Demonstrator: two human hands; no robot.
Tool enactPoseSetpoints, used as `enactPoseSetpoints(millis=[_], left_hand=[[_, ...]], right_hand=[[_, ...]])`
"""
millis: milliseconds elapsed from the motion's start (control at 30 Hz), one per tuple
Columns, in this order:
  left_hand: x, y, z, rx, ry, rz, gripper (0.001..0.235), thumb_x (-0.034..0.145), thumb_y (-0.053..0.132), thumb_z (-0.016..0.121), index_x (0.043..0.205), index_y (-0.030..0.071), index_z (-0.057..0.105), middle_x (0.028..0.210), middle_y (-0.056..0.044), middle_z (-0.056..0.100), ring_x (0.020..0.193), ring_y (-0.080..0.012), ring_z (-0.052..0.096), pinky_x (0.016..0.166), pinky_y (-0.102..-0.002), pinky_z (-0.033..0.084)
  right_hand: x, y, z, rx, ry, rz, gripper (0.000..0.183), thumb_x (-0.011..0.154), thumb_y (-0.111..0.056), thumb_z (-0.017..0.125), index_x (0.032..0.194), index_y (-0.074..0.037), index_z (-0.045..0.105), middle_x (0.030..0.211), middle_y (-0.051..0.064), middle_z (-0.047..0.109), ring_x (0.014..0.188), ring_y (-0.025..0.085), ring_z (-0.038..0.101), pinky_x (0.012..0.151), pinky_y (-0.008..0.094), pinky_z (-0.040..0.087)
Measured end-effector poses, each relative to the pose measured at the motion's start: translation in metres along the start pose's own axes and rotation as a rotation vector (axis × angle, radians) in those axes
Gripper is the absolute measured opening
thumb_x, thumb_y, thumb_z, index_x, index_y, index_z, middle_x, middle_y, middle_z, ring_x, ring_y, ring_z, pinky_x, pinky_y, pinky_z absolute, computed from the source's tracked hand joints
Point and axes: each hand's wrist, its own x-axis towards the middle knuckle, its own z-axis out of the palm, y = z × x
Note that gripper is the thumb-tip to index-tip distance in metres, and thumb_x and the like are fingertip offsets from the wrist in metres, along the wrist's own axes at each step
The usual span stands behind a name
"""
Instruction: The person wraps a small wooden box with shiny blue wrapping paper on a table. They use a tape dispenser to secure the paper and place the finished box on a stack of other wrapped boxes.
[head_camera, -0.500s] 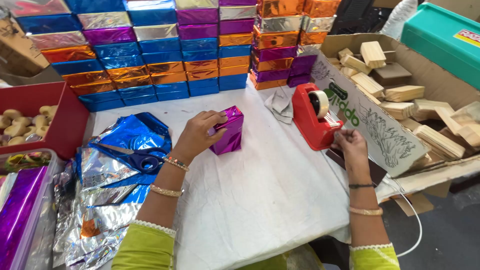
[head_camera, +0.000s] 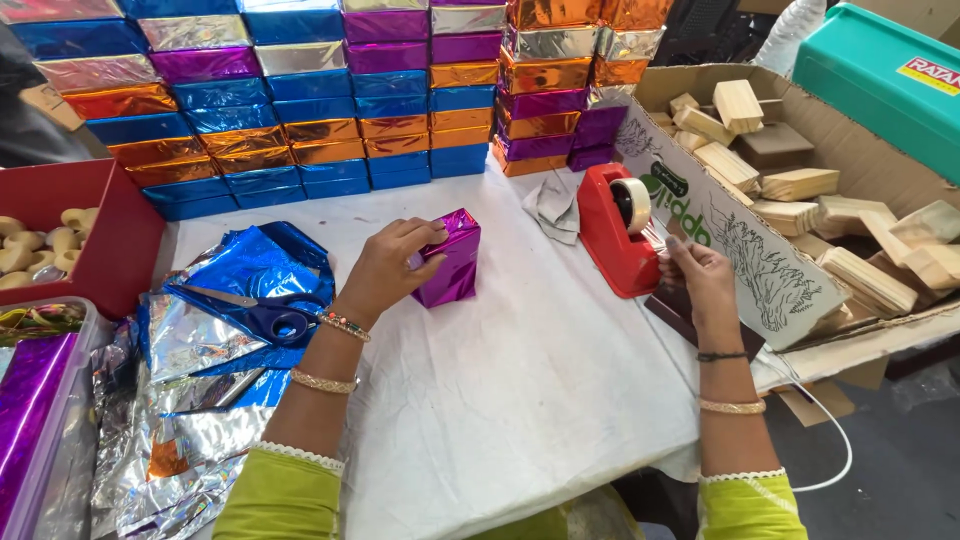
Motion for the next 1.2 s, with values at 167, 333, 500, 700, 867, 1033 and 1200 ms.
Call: enactPoseSetpoints(millis=[167, 333, 500, 700, 867, 1033, 1200], left_hand=[[0.001, -0.001, 0.0, 0.018, 0.005, 0.017, 0.027, 0.082, 0.01, 0.08, 0.107, 0.006, 0.072, 0.113, -0.008, 0.073, 0.1, -0.0261, 0.069, 0.087, -0.035, 0.058], [0.0, -0.002, 0.0, 0.043, -0.011, 0.012, 0.027, 0.082, 0.011, 0.079, 0.108, 0.006, 0.071, 0.113, -0.007, 0.073, 0.098, -0.0266, 0.068, 0.086, -0.036, 0.058], [0.001, -0.002, 0.001, 0.048, -0.005, 0.029, 0.028, 0.082, 0.011, 0.08, 0.108, 0.005, 0.071, 0.112, -0.007, 0.072, 0.098, -0.0265, 0.068, 0.086, -0.036, 0.058], [0.002, -0.003, 0.001, 0.035, -0.01, 0.027, 0.028, 0.082, 0.011, 0.08, 0.107, 0.006, 0.07, 0.11, -0.007, 0.072, 0.097, -0.0263, 0.069, 0.085, -0.037, 0.059], [0.001, -0.003, 0.002, 0.032, 0.001, 0.025, 0.029, 0.082, 0.011, 0.08, 0.108, 0.006, 0.07, 0.11, -0.007, 0.072, 0.097, -0.0265, 0.069, 0.085, -0.037, 0.059], [0.001, -0.004, 0.002, 0.031, 0.012, 0.032, 0.029, 0.081, 0.011, 0.08, 0.108, 0.006, 0.07, 0.11, -0.007, 0.072, 0.097, -0.0271, 0.069, 0.085, -0.037, 0.058], [0.001, -0.004, 0.002, 0.021, -0.002, 0.011, 0.027, 0.082, 0.01, 0.079, 0.108, 0.006, 0.069, 0.109, -0.007, 0.072, 0.097, -0.0263, 0.069, 0.085, -0.037, 0.059]], right_hand=[[-0.001, 0.012, 0.001, 0.122, -0.084, -0.025, 0.017, 0.104, -0.018, 0.067, 0.094, -0.005, 0.064, 0.087, 0.002, 0.068, 0.076, 0.01, 0.065, 0.074, 0.024, 0.057], [-0.006, 0.031, 0.009, 0.183, -0.07, -0.071, 0.017, 0.105, -0.017, 0.065, 0.092, -0.007, 0.061, 0.089, 0.0, 0.066, 0.081, 0.009, 0.066, 0.081, 0.024, 0.058], [-0.008, 0.036, 0.01, 0.172, -0.045, -0.138, 0.021, 0.107, -0.019, 0.066, 0.092, -0.006, 0.059, 0.089, 0.001, 0.065, 0.082, 0.008, 0.064, 0.085, 0.024, 0.058], [-0.013, 0.032, 0.018, 0.156, -0.059, -0.142, 0.017, 0.104, -0.017, 0.065, 0.093, -0.006, 0.06, 0.09, -0.001, 0.065, 0.084, 0.006, 0.063, 0.085, 0.022, 0.056], [-0.024, 0.021, 0.026, 0.1, -0.049, -0.195, 0.017, 0.105, -0.016, 0.065, 0.092, -0.005, 0.06, 0.09, -0.002, 0.064, 0.084, 0.006, 0.061, 0.086, 0.022, 0.055], [-0.028, 0.019, 0.029, 0.077, -0.028, -0.219, 0.021, 0.105, -0.018, 0.065, 0.09, -0.007, 0.058, 0.089, -0.003, 0.06, 0.084, 0.005, 0.058, 0.086, 0.022, 0.055], [-0.033, 0.012, 0.033, 0.081, -0.014, -0.193, 0.023, 0.105, -0.021, 0.066, 0.088, -0.008, 0.056, 0.086, -0.004, 0.058, 0.084, 0.005, 0.057, 0.084, 0.022, 0.053]])
